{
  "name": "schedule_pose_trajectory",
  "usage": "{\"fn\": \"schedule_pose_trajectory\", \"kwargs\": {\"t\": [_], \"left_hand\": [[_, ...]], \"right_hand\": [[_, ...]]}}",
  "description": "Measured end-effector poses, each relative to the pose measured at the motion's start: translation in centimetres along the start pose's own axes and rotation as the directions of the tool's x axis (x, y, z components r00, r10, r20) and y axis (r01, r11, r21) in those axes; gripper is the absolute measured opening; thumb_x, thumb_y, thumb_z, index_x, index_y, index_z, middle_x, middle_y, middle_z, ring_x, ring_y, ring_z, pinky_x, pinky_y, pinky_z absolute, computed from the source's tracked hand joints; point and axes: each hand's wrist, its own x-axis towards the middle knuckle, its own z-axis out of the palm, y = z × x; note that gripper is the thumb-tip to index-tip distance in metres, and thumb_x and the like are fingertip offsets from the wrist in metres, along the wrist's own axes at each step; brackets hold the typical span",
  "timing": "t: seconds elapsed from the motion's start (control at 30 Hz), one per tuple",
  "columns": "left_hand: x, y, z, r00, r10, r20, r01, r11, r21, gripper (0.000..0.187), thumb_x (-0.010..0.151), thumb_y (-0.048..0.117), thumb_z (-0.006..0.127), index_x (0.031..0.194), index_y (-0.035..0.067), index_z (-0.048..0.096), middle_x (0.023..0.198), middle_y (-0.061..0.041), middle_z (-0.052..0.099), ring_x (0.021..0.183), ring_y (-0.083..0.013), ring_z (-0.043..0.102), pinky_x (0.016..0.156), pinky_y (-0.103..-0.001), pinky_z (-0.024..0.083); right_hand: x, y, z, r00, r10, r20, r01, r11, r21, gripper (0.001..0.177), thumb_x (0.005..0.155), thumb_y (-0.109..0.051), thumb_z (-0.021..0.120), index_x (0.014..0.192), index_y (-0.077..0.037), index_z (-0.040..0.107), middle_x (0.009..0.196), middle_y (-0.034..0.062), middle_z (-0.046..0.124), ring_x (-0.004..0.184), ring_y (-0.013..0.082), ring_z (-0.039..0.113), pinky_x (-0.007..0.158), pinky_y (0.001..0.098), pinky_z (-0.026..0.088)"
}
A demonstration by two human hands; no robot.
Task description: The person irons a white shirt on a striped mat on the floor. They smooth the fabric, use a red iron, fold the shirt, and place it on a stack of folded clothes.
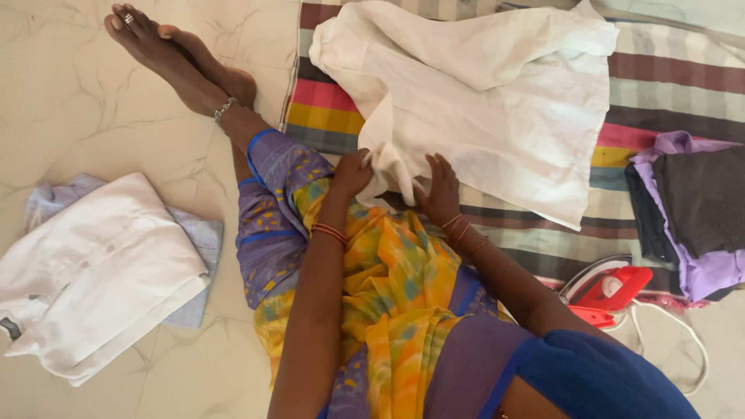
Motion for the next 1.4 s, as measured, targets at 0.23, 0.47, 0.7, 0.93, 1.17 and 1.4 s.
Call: {"fn": "schedule_pose_trajectory", "kwargs": {"t": [0.23, 0.47, 0.7, 0.93, 1.17, 1.4], "left_hand": [[-0.9, -1.1, -1.8, 0.982, -0.163, -0.098, 0.004, 0.533, -0.846, 0.023, 0.099, 0.019, 0.073, 0.113, 0.001, 0.074, 0.101, 0.001, 0.072, 0.088, -0.0069, 0.062, 0.078, -0.027, 0.051], [-1.2, -0.3, -2.4, 0.98, -0.175, -0.098, -0.029, 0.363, -0.932, 0.025, 0.097, 0.016, 0.073, 0.117, 0.0, 0.074, 0.106, -0.001, 0.074, 0.091, -0.01, 0.066, 0.082, -0.028, 0.052], [-1.4, -0.6, -2.5, 0.945, -0.268, -0.187, -0.073, 0.385, -0.92, 0.033, 0.096, 0.02, 0.072, 0.122, 0.001, 0.068, 0.112, -0.002, 0.071, 0.097, -0.0126, 0.064, 0.087, -0.031, 0.053], [-2.3, 5.4, -5.1, 0.871, -0.101, -0.481, -0.25, 0.752, -0.61, 0.036, 0.107, 0.031, 0.063, 0.126, 0.0, 0.067, 0.112, -0.001, 0.071, 0.1, -0.0078, 0.058, 0.092, -0.027, 0.05], [-8.9, 14.7, -12.2, 0.853, 0.176, -0.491, -0.37, 0.867, -0.333, 0.031, 0.099, 0.01, 0.06, 0.127, -0.002, 0.064, 0.112, -0.007, 0.073, 0.097, -0.0104, 0.065, 0.081, -0.027, 0.053], [-14.5, 11.6, -12.2, 0.954, -0.083, -0.289, 0.02, 0.976, -0.215, 0.025, 0.1, 0.01, 0.062, 0.12, -0.003, 0.069, 0.095, -0.008, 0.073, 0.085, -0.0128, 0.066, 0.075, -0.029, 0.051]], "right_hand": [[-0.4, 12.0, -0.6, 0.996, 0.029, -0.084, -0.06, 0.915, -0.4, 0.054, 0.086, -0.007, 0.064, 0.139, -0.01, 0.06, 0.146, 0.0161, 0.057, 0.14, 0.0328, 0.048, 0.114, 0.0508, 0.034], [-5.1, 21.0, -10.3, 0.959, 0.204, -0.198, -0.283, 0.755, -0.592, 0.018, 0.093, -0.014, 0.066, 0.11, -0.011, 0.071, 0.13, 0.0085, 0.067, 0.127, 0.0319, 0.056, 0.106, 0.0521, 0.038], [-9.7, 21.6, -14.6, 0.942, 0.171, -0.29, -0.325, 0.689, -0.648, 0.018, 0.083, -0.025, 0.071, 0.098, -0.017, 0.076, 0.13, 0.0116, 0.068, 0.122, 0.0357, 0.059, 0.097, 0.0534, 0.041], [-5.8, 24.8, -21.4, 0.859, 0.073, -0.507, -0.32, 0.849, -0.42, 0.031, 0.08, 0.0, 0.06, 0.103, -0.012, 0.078, 0.112, 0.0122, 0.074, 0.107, 0.0371, 0.068, 0.091, 0.0522, 0.054], [-5.6, 24.4, -28.8, 0.923, 0.108, -0.369, -0.264, 0.875, -0.406, 0.025, 0.089, -0.005, 0.066, 0.106, -0.013, 0.082, 0.099, 0.0158, 0.074, 0.095, 0.0375, 0.07, 0.086, 0.0469, 0.056], [-10.3, 25.0, -28.0, 0.883, 0.461, -0.09, -0.437, 0.738, -0.514, 0.018, 0.094, -0.019, 0.069, 0.105, -0.022, 0.083, 0.1, 0.0146, 0.076, 0.086, 0.0393, 0.071, 0.073, 0.0502, 0.056]]}}
